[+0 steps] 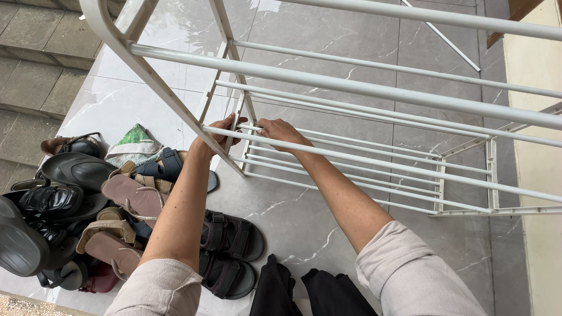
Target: The person assembles a white metal shoe rack by inserting horizontal bars into the frame slots. They adjust the bars to ensure they are seated correctly and secure the structure by hand.
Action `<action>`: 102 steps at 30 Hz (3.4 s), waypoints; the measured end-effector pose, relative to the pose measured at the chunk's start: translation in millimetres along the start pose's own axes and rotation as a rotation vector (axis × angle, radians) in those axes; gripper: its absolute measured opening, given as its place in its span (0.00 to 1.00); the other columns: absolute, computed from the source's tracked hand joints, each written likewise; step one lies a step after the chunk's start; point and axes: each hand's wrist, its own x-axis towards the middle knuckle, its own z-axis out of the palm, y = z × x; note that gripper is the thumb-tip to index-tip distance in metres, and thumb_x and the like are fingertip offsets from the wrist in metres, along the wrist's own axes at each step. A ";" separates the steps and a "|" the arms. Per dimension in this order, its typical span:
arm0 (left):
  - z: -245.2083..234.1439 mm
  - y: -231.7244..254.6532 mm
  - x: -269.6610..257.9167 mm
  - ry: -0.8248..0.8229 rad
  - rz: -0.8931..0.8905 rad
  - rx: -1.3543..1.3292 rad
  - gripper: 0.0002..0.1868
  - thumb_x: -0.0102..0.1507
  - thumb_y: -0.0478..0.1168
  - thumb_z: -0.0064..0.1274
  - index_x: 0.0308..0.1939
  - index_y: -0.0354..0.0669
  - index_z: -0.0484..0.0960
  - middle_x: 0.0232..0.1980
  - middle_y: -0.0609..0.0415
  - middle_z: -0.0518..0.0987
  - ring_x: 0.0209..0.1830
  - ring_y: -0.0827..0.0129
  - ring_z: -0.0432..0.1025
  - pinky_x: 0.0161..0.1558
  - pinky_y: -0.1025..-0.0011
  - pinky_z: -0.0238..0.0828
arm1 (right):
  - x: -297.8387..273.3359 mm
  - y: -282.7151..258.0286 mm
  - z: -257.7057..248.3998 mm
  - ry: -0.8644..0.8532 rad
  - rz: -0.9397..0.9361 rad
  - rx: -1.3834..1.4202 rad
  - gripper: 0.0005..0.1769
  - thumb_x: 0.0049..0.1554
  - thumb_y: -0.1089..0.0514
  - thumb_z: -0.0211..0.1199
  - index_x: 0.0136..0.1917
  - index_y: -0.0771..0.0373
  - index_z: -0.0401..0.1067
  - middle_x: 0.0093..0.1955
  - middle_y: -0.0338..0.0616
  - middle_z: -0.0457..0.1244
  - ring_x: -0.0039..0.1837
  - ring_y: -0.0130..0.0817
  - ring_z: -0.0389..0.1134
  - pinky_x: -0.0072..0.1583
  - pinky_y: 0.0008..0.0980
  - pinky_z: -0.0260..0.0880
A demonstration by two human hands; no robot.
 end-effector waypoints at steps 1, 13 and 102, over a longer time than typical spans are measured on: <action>0.0 -0.9 2.1 -0.019 -0.002 -0.029 0.29 0.69 0.59 0.45 0.58 0.38 0.83 0.25 0.59 0.74 0.20 0.76 0.72 0.24 0.82 0.76 | -0.3 1.4 -0.6 0.009 -0.010 -0.008 0.15 0.67 0.46 0.51 0.49 0.57 0.70 0.35 0.43 0.67 0.41 0.38 0.70 0.45 0.47 0.68; -0.4 2.0 1.4 -0.001 -0.041 -0.036 0.29 0.67 0.59 0.49 0.57 0.37 0.83 0.24 0.59 0.73 0.20 0.77 0.70 0.23 0.82 0.74 | -8.4 -3.4 -4.7 0.046 -0.003 -0.031 0.14 0.64 0.45 0.50 0.49 0.51 0.74 0.33 0.36 0.67 0.40 0.34 0.70 0.44 0.44 0.70; 33.8 8.4 -18.6 0.025 0.024 0.182 0.19 0.65 0.41 0.58 0.60 0.42 0.81 0.53 0.53 0.83 0.48 0.74 0.78 0.50 0.80 0.77 | -499.3 280.8 -86.2 1.126 0.873 0.837 0.08 0.58 0.68 0.51 0.49 0.67 0.72 0.41 0.44 0.65 0.37 0.30 0.61 0.38 0.30 0.58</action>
